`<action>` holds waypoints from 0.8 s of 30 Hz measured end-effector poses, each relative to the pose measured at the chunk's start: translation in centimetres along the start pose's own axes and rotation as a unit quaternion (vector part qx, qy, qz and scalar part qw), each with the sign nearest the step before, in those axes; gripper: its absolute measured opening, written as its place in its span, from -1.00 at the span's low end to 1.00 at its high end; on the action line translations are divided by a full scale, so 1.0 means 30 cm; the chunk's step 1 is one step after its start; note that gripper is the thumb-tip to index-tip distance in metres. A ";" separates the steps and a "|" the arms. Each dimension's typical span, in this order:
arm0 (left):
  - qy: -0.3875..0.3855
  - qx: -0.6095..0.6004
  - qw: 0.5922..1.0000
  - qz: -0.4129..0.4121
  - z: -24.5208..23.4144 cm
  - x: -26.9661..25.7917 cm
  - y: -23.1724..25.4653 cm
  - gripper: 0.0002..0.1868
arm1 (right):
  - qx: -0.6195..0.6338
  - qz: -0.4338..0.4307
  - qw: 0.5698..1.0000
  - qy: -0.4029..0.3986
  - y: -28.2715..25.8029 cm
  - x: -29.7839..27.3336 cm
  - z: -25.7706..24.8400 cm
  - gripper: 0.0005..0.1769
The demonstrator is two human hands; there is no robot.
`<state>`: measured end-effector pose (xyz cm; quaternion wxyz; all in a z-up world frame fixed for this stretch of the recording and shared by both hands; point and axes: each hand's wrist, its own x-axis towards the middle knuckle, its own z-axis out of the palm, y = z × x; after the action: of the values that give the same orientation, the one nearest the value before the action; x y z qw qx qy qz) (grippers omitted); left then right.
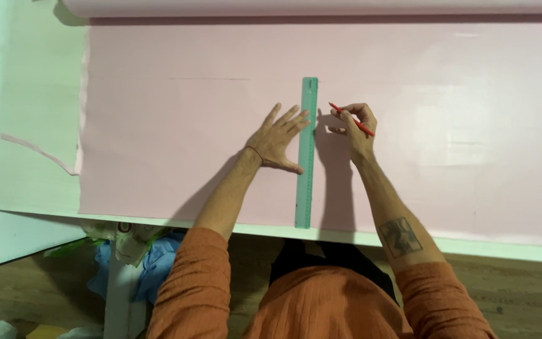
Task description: Measuring, marking, and cutting a rectangular piece of pink leather from a large roll.
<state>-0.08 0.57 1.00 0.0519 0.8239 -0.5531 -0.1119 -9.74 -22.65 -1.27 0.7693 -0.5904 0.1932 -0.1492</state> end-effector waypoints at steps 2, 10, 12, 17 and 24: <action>0.008 0.004 1.000 -0.001 0.002 0.001 -0.002 0.49 | -0.013 -0.006 1.000 0.007 0.017 0.061 0.042 -0.90; 0.010 0.002 1.000 -0.003 -0.020 -0.009 0.001 0.47 | -0.103 -0.041 0.993 0.046 0.093 0.163 0.099 -0.87; -0.006 -0.015 1.000 -0.006 -0.024 -0.005 0.007 0.46 | -0.123 -0.056 0.990 0.043 0.091 0.162 0.098 -0.88; 0.005 -0.003 1.000 -0.003 -0.023 -0.008 0.002 0.45 | -0.141 -0.045 0.988 0.046 0.065 0.163 0.112 -0.88; -0.021 0.007 1.000 -0.004 -0.020 -0.004 0.009 0.45 | -0.244 -0.035 0.969 -0.014 0.046 0.112 0.032 -0.88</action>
<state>-0.23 0.54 1.67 0.0339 0.8242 -0.5512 -0.1254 -6.34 -23.02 -2.79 0.5988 -0.7686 0.1925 -0.1164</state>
